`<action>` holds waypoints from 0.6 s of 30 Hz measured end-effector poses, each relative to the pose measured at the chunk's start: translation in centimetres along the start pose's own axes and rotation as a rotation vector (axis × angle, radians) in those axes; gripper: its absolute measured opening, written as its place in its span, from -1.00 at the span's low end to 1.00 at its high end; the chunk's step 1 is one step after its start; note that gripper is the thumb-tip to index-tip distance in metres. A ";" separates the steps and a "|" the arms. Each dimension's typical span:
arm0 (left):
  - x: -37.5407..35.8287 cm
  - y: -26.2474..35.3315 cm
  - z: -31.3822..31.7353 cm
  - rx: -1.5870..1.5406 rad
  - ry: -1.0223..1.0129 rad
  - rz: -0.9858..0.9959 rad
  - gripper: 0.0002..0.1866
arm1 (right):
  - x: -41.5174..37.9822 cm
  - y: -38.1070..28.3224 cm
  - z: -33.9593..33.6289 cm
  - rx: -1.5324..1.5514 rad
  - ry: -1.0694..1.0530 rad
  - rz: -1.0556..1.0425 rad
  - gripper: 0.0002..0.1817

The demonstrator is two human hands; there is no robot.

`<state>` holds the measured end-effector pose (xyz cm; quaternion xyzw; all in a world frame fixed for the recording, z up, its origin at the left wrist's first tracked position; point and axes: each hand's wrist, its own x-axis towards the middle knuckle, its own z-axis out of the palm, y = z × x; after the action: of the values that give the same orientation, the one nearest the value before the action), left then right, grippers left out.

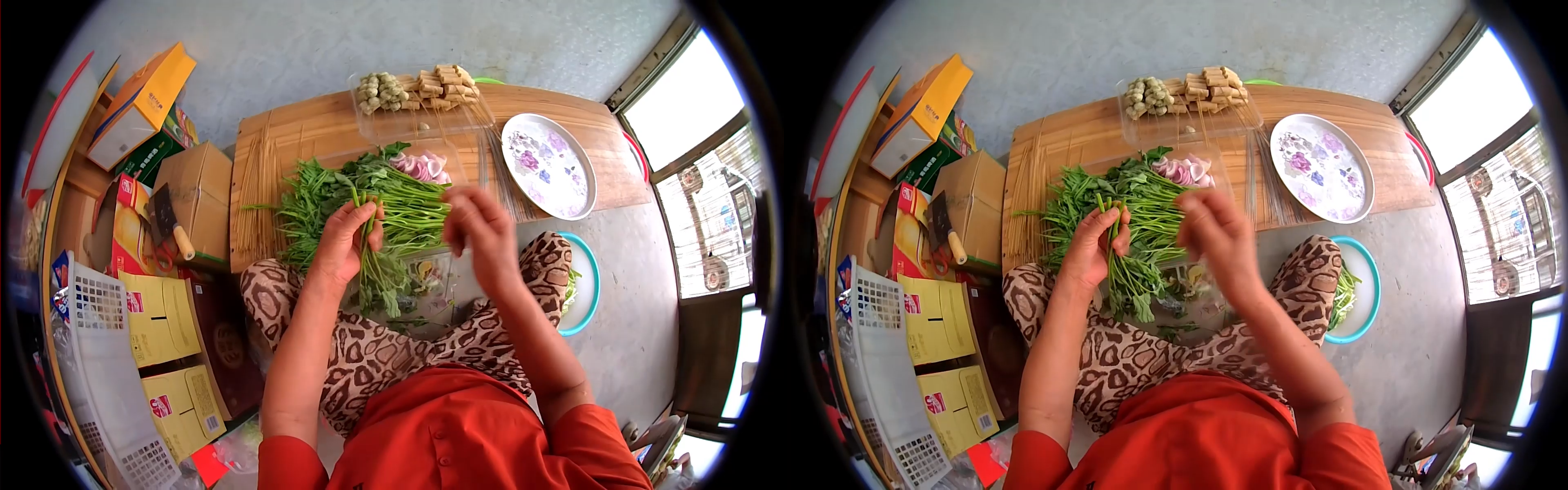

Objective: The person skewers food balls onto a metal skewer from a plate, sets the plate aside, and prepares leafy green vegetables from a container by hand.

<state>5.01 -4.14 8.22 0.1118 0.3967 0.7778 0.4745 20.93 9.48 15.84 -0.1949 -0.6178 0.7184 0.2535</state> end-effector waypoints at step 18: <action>0.7 1.1 -1.1 -0.300 0.080 0.078 -0.86 | -4.8 -0.3 -1.9 -0.758 -0.523 -0.831 -0.80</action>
<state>3.29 -4.42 8.17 0.0240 0.2902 0.8499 0.4392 25.91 8.12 15.68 0.1678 -0.8960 0.3141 0.2653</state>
